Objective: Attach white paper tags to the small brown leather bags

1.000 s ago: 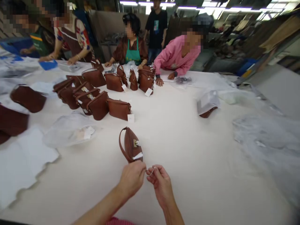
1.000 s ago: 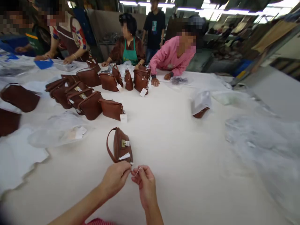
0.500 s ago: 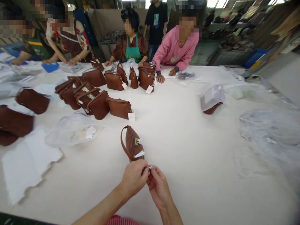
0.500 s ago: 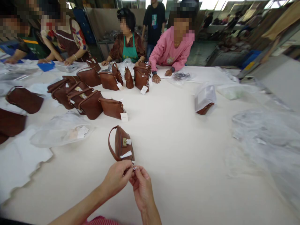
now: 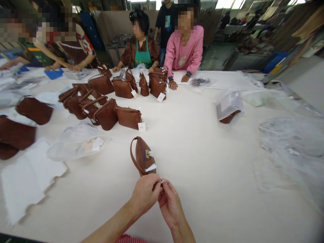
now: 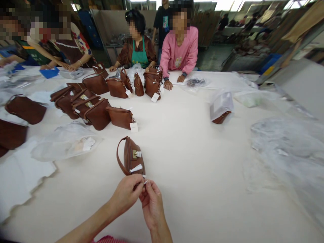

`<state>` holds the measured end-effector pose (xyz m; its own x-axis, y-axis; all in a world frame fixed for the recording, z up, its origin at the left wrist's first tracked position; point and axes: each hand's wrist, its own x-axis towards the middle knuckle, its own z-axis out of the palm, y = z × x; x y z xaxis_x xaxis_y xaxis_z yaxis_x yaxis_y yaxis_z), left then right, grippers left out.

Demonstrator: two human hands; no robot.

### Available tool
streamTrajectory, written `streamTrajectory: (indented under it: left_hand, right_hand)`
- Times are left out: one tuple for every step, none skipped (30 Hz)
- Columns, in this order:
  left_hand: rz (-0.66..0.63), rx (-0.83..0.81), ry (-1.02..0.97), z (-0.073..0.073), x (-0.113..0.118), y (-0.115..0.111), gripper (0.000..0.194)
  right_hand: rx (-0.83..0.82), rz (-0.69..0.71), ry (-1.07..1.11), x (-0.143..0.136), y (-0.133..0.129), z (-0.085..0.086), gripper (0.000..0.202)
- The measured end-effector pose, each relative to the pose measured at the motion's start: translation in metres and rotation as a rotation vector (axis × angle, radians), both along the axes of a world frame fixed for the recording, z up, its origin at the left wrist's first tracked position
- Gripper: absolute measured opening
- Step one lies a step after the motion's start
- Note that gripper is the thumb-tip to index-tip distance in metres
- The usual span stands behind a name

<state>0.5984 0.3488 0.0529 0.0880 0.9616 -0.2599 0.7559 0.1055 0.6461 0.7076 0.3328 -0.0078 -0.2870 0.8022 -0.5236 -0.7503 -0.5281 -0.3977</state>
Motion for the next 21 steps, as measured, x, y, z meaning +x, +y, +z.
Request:
streamTrajectory:
  left_hand:
    - [0.001, -0.001, -0.007, 0.000, 0.000, 0.000, 0.021]
    - [0.001, -0.002, -0.010, 0.001, 0.000, 0.001, 0.021]
    - [0.001, -0.002, -0.012, 0.001, 0.000, 0.001, 0.021]
    - [0.001, -0.004, -0.011, 0.001, -0.001, 0.001, 0.021]
    - [0.003, -0.006, -0.006, 0.002, -0.001, 0.001, 0.021]
    - [0.006, -0.008, 0.000, 0.001, -0.001, 0.001, 0.021]
    - [0.010, -0.010, 0.006, 0.001, -0.001, 0.002, 0.021]
    - [0.018, -0.011, 0.011, 0.001, 0.000, 0.001, 0.020]
    - [0.027, -0.012, 0.016, 0.000, 0.000, 0.001, 0.020]
    - [0.039, -0.014, 0.020, 0.000, 0.001, 0.001, 0.020]
    - [0.056, -0.016, 0.017, 0.000, 0.001, 0.000, 0.021]
    - [0.077, -0.019, 0.005, 0.000, 0.002, 0.000, 0.021]
    - [0.102, -0.022, -0.021, 0.000, 0.003, -0.001, 0.022]
    - [0.132, -0.028, -0.062, 0.001, 0.004, -0.002, 0.023]
    - [0.167, -0.044, -0.118, 0.000, 0.005, -0.003, 0.023]
    - [0.205, -0.067, -0.186, -0.001, 0.005, -0.003, 0.023]
    - [0.242, -0.103, -0.258, -0.003, 0.006, -0.004, 0.023]
    - [0.279, -0.159, -0.322, -0.007, 0.006, -0.004, 0.021]
    - [0.311, -0.225, -0.379, -0.012, 0.006, -0.004, 0.019]
    - [0.330, -0.285, -0.420, -0.019, 0.005, -0.003, 0.018]
    - [0.333, -0.336, -0.437, -0.026, 0.004, -0.002, 0.017]
  right_hand:
    - [-0.002, -0.001, 0.000, 0.000, 0.000, -0.001, 0.014]
    - [-0.004, 0.000, -0.003, 0.000, 0.001, -0.001, 0.013]
    - [-0.004, 0.002, -0.005, 0.000, 0.001, -0.001, 0.014]
    - [-0.004, 0.006, -0.008, 0.000, 0.001, -0.001, 0.014]
    - [-0.002, 0.010, -0.013, 0.000, 0.001, 0.000, 0.015]
    - [0.000, 0.013, -0.022, 0.000, 0.001, 0.001, 0.016]
    - [0.006, 0.014, -0.037, 0.000, 0.001, 0.001, 0.017]
    - [0.018, 0.011, -0.062, 0.000, 0.001, 0.001, 0.018]
    - [0.035, 0.009, -0.097, 0.000, 0.001, 0.001, 0.019]
    - [0.060, 0.011, -0.146, 0.000, 0.001, 0.001, 0.020]
    - [0.096, 0.017, -0.216, 0.000, 0.001, 0.000, 0.021]
    - [0.145, 0.028, -0.312, 0.001, 0.001, -0.002, 0.022]
    - [0.208, 0.039, -0.432, 0.001, 0.001, -0.004, 0.023]
    - [0.282, 0.045, -0.564, 0.001, 0.001, -0.006, 0.024]
    - [0.367, 0.046, -0.696, 0.002, 0.001, -0.008, 0.024]
    - [0.456, 0.031, -0.816, 0.002, 0.001, -0.010, 0.023]
    - [0.534, -0.002, -0.914, 0.003, 0.000, -0.013, 0.022]
    - [0.593, -0.039, -0.982, 0.004, -0.001, -0.017, 0.020]
    - [0.619, -0.080, -1.023, 0.005, -0.001, -0.020, 0.016]
    - [0.605, -0.101, -1.037, 0.007, -0.001, -0.024, 0.012]
    - [0.560, -0.088, -1.022, 0.009, 0.000, -0.027, 0.009]
